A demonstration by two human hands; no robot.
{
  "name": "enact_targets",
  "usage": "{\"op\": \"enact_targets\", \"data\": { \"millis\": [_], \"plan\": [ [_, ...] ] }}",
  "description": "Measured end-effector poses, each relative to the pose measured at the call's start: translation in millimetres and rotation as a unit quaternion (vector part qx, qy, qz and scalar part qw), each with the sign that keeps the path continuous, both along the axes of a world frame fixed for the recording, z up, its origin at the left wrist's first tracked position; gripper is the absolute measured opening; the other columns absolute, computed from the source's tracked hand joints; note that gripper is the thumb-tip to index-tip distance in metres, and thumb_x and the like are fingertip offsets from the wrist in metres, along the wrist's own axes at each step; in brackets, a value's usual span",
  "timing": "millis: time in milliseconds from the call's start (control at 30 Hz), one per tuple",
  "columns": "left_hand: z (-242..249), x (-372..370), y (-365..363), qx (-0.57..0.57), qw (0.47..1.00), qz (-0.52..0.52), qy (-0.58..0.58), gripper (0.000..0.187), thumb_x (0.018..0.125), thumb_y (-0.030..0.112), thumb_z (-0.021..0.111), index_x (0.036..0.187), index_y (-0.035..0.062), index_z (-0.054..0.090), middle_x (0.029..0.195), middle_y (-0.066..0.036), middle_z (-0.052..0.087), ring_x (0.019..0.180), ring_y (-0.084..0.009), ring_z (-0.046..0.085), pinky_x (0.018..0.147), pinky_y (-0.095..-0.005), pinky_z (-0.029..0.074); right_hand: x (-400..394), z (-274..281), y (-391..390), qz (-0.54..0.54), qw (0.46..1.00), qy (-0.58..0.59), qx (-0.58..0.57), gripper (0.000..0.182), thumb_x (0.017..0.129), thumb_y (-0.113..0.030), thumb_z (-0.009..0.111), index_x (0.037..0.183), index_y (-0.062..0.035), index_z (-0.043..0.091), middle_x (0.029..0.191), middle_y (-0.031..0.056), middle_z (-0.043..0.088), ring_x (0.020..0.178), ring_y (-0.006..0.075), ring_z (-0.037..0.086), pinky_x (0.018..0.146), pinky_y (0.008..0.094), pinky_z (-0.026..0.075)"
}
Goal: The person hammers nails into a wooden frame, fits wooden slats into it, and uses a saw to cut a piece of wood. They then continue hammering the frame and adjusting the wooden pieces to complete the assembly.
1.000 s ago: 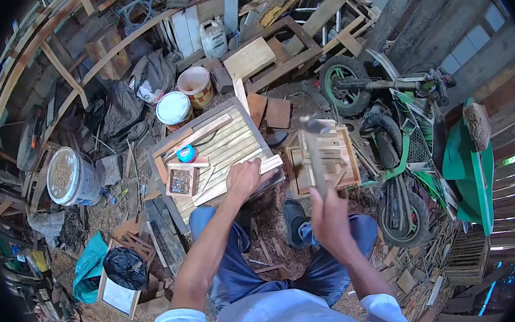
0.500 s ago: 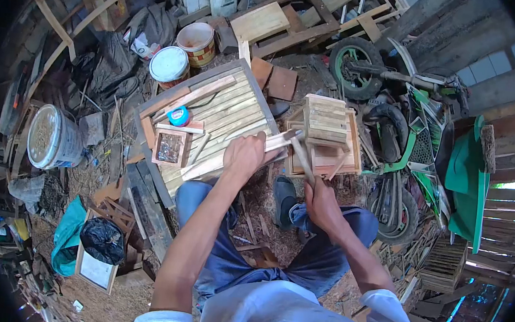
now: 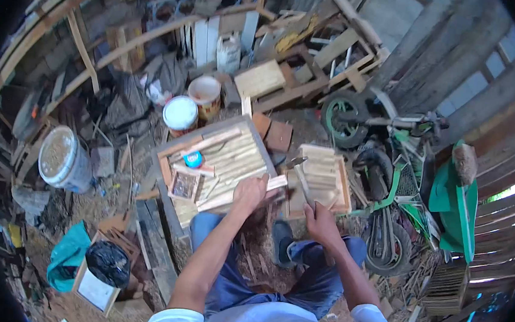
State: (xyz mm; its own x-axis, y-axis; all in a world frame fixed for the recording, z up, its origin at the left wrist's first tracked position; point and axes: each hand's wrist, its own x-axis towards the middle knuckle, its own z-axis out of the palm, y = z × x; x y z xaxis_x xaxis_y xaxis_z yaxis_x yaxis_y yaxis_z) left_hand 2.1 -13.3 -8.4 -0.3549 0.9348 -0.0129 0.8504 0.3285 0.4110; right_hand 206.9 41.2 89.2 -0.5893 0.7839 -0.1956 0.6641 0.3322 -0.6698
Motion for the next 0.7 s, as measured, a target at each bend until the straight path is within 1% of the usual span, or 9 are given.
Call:
{"op": "enact_targets", "data": {
  "millis": [33, 133, 167, 300, 400, 433, 533, 567, 700],
  "plan": [
    [2, -2, 4, 0.000, 1.000, -0.004, -0.011, 0.048, 0.080, 0.046, 0.064, 0.105, 0.0059, 0.061, 0.088, -0.020, 0.066, 0.079, -0.0353, 0.066, 0.069, -0.0460, 0.053, -1, -9, 7, 0.001, 0.999, 0.010, 0.044, 0.039, 0.096, -0.034, 0.048, 0.089, 0.0038, 0.055, 0.070, 0.0228, 0.058, 0.066, 0.0354, 0.058, 0.065, 0.0428, 0.045],
    [3, -5, 1, 0.146, 0.987, -0.068, -0.019, 0.043, 0.081, 0.039, 0.064, 0.111, 0.0089, 0.058, 0.103, -0.020, 0.062, 0.091, -0.0373, 0.063, 0.078, -0.0488, 0.051, 1, -5, 10, 0.010, 0.996, 0.081, 0.047, 0.039, 0.096, -0.034, 0.047, 0.090, 0.0038, 0.055, 0.067, 0.0188, 0.057, 0.063, 0.0293, 0.056, 0.065, 0.0416, 0.045],
    [9, -4, 5, 0.085, 0.992, -0.063, -0.064, 0.041, 0.080, 0.033, 0.064, 0.111, 0.0070, 0.058, 0.110, -0.017, 0.060, 0.098, -0.0379, 0.060, 0.082, -0.0484, 0.049, 2, 0, 9, -0.004, 0.998, 0.070, 0.008, 0.041, 0.095, -0.035, 0.048, 0.089, 0.0045, 0.057, 0.066, 0.0175, 0.059, 0.064, 0.0291, 0.058, 0.065, 0.0416, 0.046],
    [5, -9, 19, 0.099, 0.987, -0.095, -0.078, 0.044, 0.079, 0.029, 0.065, 0.117, 0.0075, 0.057, 0.110, -0.017, 0.063, 0.100, -0.0381, 0.060, 0.084, -0.0456, 0.048, 16, 14, 1, -0.005, 0.991, 0.082, 0.108, 0.042, 0.092, -0.037, 0.055, 0.084, 0.0042, 0.060, 0.068, 0.0189, 0.060, 0.066, 0.0306, 0.062, 0.066, 0.0426, 0.047],
    [56, -7, 3, 0.196, 0.968, -0.079, -0.139, 0.046, 0.079, 0.031, 0.065, 0.119, 0.0084, 0.058, 0.108, -0.018, 0.064, 0.101, -0.0372, 0.060, 0.084, -0.0443, 0.048, 22, 26, -2, 0.000, 0.990, 0.058, 0.128, 0.038, 0.088, -0.035, 0.061, 0.082, 0.0033, 0.059, 0.068, 0.0194, 0.060, 0.069, 0.0306, 0.062, 0.065, 0.0420, 0.048],
    [64, -10, 3, 0.221, 0.959, -0.070, -0.164, 0.046, 0.079, 0.033, 0.067, 0.117, 0.0089, 0.060, 0.104, -0.017, 0.065, 0.099, -0.0353, 0.061, 0.083, -0.0424, 0.048, 21, 42, -8, -0.004, 0.993, 0.067, 0.100, 0.042, 0.085, -0.034, 0.065, 0.095, 0.0060, 0.056, 0.077, 0.0251, 0.063, 0.076, 0.0412, 0.064, 0.068, 0.0460, 0.049],
    [107, -18, -8, 0.120, 0.971, -0.107, -0.179, 0.046, 0.078, 0.035, 0.068, 0.116, 0.0082, 0.061, 0.099, -0.017, 0.066, 0.094, -0.0336, 0.062, 0.081, -0.0404, 0.048, 12, 59, -12, -0.012, 0.984, 0.130, 0.120, 0.042, 0.082, -0.033, 0.070, 0.094, 0.0046, 0.056, 0.073, 0.0211, 0.063, 0.072, 0.0354, 0.065, 0.066, 0.0438, 0.049],
    [127, -15, -18, 0.099, 0.976, -0.113, -0.156, 0.047, 0.079, 0.034, 0.069, 0.116, 0.0074, 0.061, 0.095, -0.016, 0.066, 0.088, -0.0302, 0.062, 0.078, -0.0403, 0.047, 7, 69, -10, -0.005, 0.992, 0.095, 0.088, 0.049, 0.079, -0.035, 0.073, 0.100, 0.0047, 0.055, 0.083, 0.0207, 0.065, 0.081, 0.0317, 0.065, 0.072, 0.0412, 0.049],
    [181, -15, -43, 0.081, 0.948, -0.157, -0.264, 0.042, 0.082, 0.032, 0.069, 0.113, 0.0035, 0.062, 0.087, -0.009, 0.065, 0.072, -0.0175, 0.058, 0.064, -0.0331, 0.047, -10, 66, -4, 0.085, 0.966, 0.209, 0.125, 0.060, 0.078, -0.036, 0.075, 0.114, 0.0039, 0.050, 0.106, 0.0223, 0.060, 0.100, 0.0328, 0.060, 0.089, 0.0384, 0.044]
  ]
}}
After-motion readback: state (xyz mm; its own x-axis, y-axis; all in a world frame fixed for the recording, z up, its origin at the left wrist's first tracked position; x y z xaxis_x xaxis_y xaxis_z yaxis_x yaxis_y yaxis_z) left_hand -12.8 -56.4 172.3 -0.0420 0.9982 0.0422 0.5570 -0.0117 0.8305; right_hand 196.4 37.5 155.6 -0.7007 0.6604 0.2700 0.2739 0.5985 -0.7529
